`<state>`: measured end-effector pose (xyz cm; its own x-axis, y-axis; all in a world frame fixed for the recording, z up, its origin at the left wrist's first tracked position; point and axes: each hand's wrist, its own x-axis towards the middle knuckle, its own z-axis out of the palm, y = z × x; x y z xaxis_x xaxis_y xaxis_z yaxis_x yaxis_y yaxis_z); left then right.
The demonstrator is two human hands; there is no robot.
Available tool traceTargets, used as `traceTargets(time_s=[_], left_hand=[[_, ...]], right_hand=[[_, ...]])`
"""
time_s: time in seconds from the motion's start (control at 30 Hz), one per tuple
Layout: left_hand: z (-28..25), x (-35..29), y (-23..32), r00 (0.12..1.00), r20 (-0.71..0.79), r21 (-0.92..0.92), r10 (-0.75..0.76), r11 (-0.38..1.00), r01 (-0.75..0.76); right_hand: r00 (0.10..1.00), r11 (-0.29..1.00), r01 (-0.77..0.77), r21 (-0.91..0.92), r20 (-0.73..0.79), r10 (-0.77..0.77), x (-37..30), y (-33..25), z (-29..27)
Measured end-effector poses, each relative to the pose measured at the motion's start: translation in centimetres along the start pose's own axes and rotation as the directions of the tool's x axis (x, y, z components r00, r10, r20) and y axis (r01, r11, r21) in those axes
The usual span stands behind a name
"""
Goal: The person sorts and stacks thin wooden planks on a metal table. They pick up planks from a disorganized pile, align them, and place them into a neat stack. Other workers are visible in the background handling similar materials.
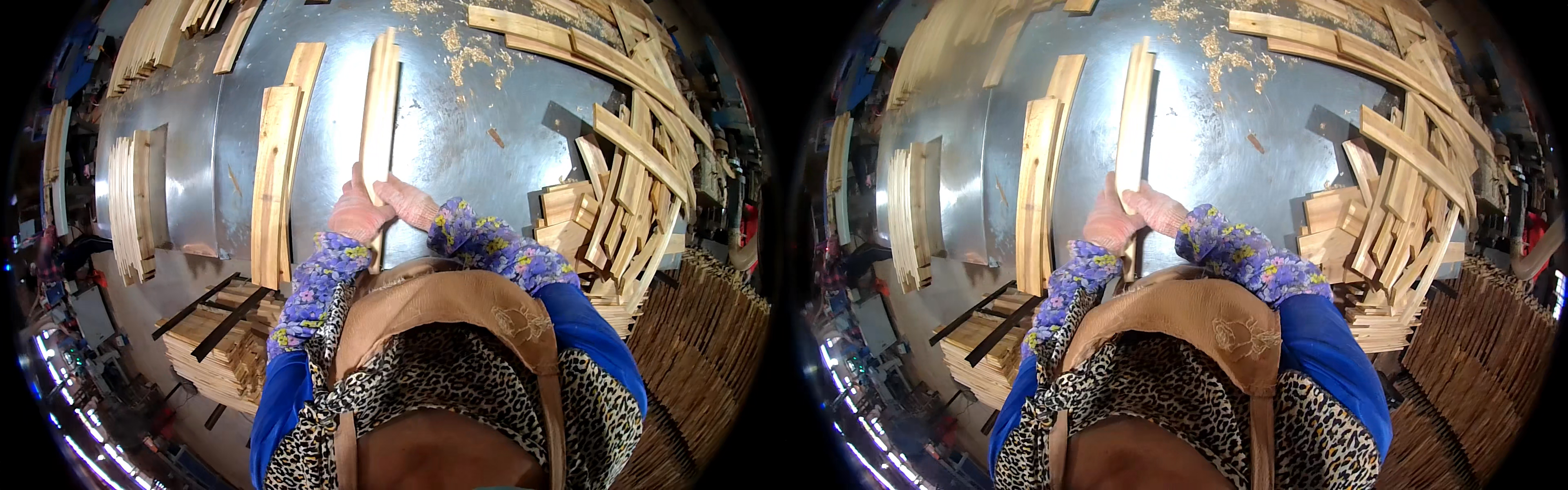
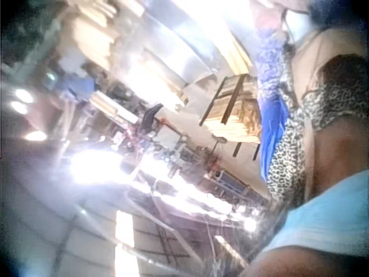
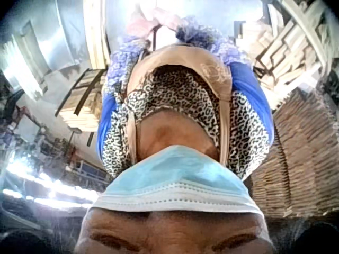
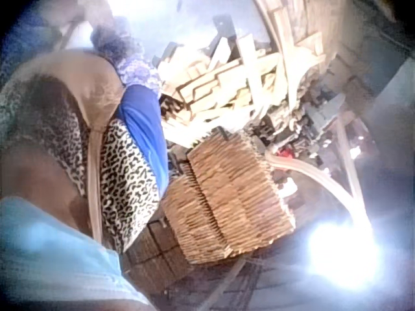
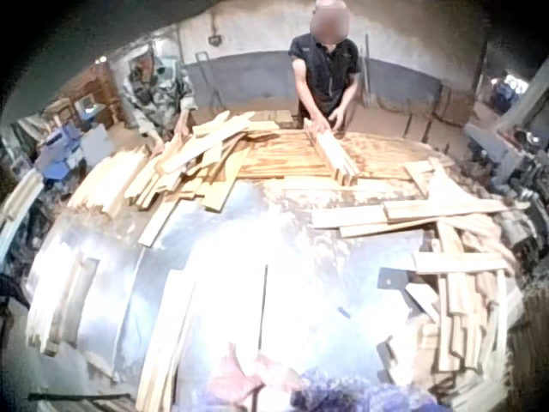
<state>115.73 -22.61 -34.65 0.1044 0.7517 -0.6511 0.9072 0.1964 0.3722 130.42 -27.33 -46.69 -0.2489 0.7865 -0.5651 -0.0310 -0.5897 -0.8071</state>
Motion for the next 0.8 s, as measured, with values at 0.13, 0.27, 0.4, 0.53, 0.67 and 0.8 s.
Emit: traceTargets(time_s=[0.13,0.27,0.4,0.53,0.67,0.8], left_hand=[[-2.4,2.2,-3.3,0.995,0.065,-0.709,0.072,0.705,-0.005],[-3.5,2.0,-6.9,0.933,0.271,-0.95,0.235,0.222,0.22],[0.5,3.3,-13.4,0.949,0.31,-0.764,-0.054,0.58,0.282],[-5.1,2.5,-15.5,0.845,-0.523,0.028,0.107,0.994,-0.108],[-7.0,3.5,-22.1,0.873,-0.363,-0.725,-0.324,0.687,-0.046],[-8.0,5.0,-27.3,0.938,-0.343,-0.216,-0.057,0.976,-0.019]], right_hand=[[0.998,0.999,0.039,0.014,0.044,-0.039,-0.3,-5.6,-1.9],[0.996,0.979,0.041,0.202,-0.091,-0.023,4.4,-5.1,-3.0],[0.962,0.971,-0.231,-0.066,-0.167,0.217,4.8,-8.2,2.3],[0.968,0.908,-0.243,-0.341,-0.145,0.205,4.0,-8.1,7.5],[0.988,0.867,-0.113,-0.486,0.037,0.149,4.7,-10.0,13.3],[0.989,0.999,-0.025,-0.032,0.142,0.029,7.7,-8.1,16.6]])
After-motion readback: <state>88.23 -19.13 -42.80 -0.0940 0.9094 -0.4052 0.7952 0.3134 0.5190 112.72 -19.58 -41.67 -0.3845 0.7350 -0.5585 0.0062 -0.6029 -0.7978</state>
